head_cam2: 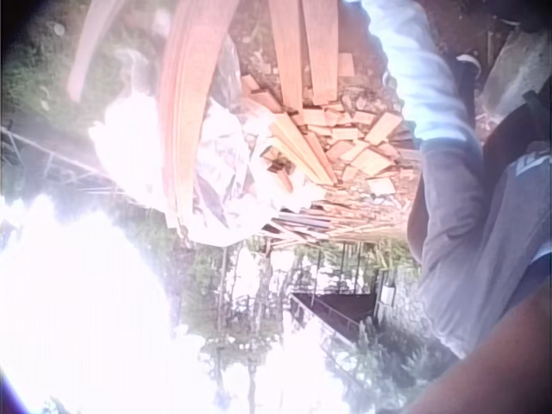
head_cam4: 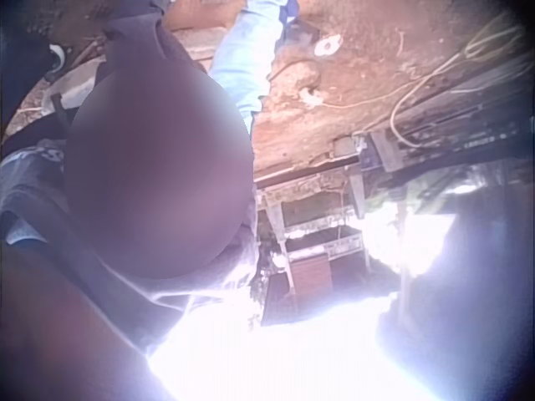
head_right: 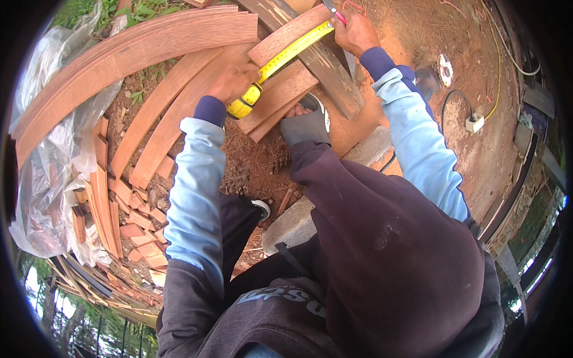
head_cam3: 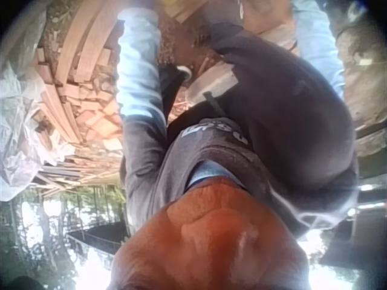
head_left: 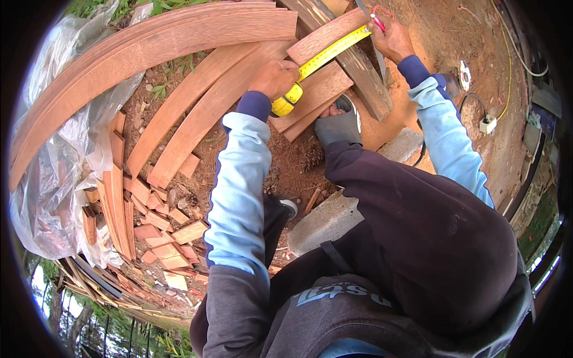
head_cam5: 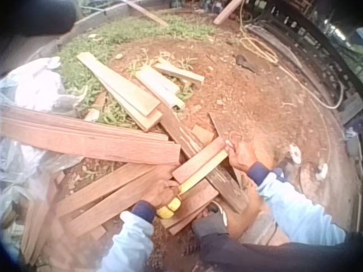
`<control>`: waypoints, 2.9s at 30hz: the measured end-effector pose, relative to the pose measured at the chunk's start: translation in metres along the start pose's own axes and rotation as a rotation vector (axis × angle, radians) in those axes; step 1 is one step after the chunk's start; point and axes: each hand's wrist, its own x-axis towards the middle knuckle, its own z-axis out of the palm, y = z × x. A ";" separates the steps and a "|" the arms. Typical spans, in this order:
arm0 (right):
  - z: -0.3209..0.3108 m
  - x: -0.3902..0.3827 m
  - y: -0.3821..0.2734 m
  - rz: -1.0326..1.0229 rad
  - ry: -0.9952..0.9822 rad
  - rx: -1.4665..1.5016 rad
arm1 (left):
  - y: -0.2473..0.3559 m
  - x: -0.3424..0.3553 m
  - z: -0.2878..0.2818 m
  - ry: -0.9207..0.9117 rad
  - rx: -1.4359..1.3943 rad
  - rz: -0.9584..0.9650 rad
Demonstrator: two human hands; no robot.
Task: The person measures and marks wooden planks with a tape measure and pencil, then uses an angle grinder to cut the planks along the marked lines. The person handles the planks one at a time, aligns them, and cuts them on the ground.
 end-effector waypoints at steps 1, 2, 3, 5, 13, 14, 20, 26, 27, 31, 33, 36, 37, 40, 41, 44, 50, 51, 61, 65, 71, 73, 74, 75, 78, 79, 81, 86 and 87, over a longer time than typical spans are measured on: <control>0.000 0.000 -0.001 0.010 -0.010 0.000 | -0.002 0.002 0.001 0.001 -0.011 0.008; 0.000 0.000 -0.001 -0.001 0.001 -0.001 | -0.004 0.004 0.001 -0.003 -0.032 0.002; 0.001 -0.001 -0.001 -0.010 0.012 -0.002 | -0.006 0.006 0.001 -0.008 -0.054 -0.005; 0.002 -0.001 -0.001 0.004 0.011 -0.003 | -0.009 0.010 0.002 -0.015 -0.089 -0.024; -0.001 0.001 -0.005 0.051 -0.017 -0.004 | -0.006 0.016 -0.004 -0.093 -0.228 -0.050; 0.000 0.001 -0.004 0.032 0.002 -0.005 | -0.007 0.017 -0.005 -0.096 -0.208 -0.040; 0.006 -0.001 0.003 0.014 0.060 0.009 | -0.005 0.027 -0.011 -0.120 -0.088 -0.037; 0.002 -0.007 -0.009 0.028 0.073 0.011 | -0.008 0.034 -0.018 -0.160 -0.013 -0.009; 0.002 -0.008 -0.010 0.040 0.065 -0.007 | -0.002 0.031 -0.020 -0.167 0.006 -0.009; 0.005 -0.012 -0.009 0.084 0.044 -0.085 | 0.008 0.032 -0.024 -0.153 0.139 -0.011; 0.004 -0.015 -0.013 0.103 0.067 -0.083 | 0.006 0.036 -0.026 -0.143 0.149 0.002; 0.006 -0.015 -0.016 0.158 0.098 -0.072 | 0.002 0.039 -0.029 -0.130 0.167 0.021; 0.007 -0.015 -0.015 0.181 0.107 -0.067 | 0.003 0.039 -0.030 -0.127 0.172 0.027; 0.020 -0.009 0.018 0.217 0.128 -0.015 | 0.016 0.031 -0.029 -0.132 0.185 -0.020; 0.023 -0.009 0.025 0.187 0.113 0.013 | 0.022 0.025 -0.029 -0.093 0.208 -0.011; 0.030 -0.006 0.041 0.128 0.076 0.198 | 0.032 0.017 -0.028 -0.045 0.249 0.013; 0.020 -0.001 0.015 0.128 0.013 0.406 | 0.007 0.039 -0.039 -0.182 0.217 0.114; 0.017 -0.001 0.009 0.143 0.011 0.412 | 0.004 0.045 -0.040 -0.208 0.207 0.126; 0.027 0.001 0.027 0.161 0.005 0.574 | 0.003 0.044 -0.035 -0.235 0.169 0.071; 0.024 0.001 0.026 0.193 0.024 0.551 | 0.005 0.039 -0.030 -0.211 0.080 0.029; 0.001 -0.006 -0.005 0.192 -0.122 0.459 | 0.016 0.026 -0.030 -0.181 0.055 -0.041; 0.008 -0.010 -0.006 0.091 -0.063 0.686 | 0.019 0.024 -0.030 -0.185 0.033 -0.050; 0.011 -0.010 -0.004 0.099 -0.073 0.680 | 0.019 0.024 -0.029 -0.182 0.027 -0.042; 0.013 -0.009 -0.001 0.104 -0.082 0.675 | 0.018 0.024 -0.029 -0.176 0.022 -0.033; 0.019 -0.007 0.003 0.128 -0.093 0.640 | 0.015 0.024 -0.030 -0.182 -0.015 -0.026; 0.019 -0.007 0.004 0.138 -0.095 0.624 | 0.014 0.024 -0.030 -0.188 -0.031 -0.027; 0.016 -0.008 0.001 0.130 -0.083 0.577 | 0.011 0.025 -0.031 -0.191 -0.056 -0.050; 0.015 -0.008 -0.002 0.139 -0.069 0.530 | 0.008 0.026 -0.032 -0.191 -0.047 -0.073; 0.016 -0.008 -0.001 0.142 -0.058 0.531 | 0.008 0.026 -0.031 -0.176 -0.057 -0.062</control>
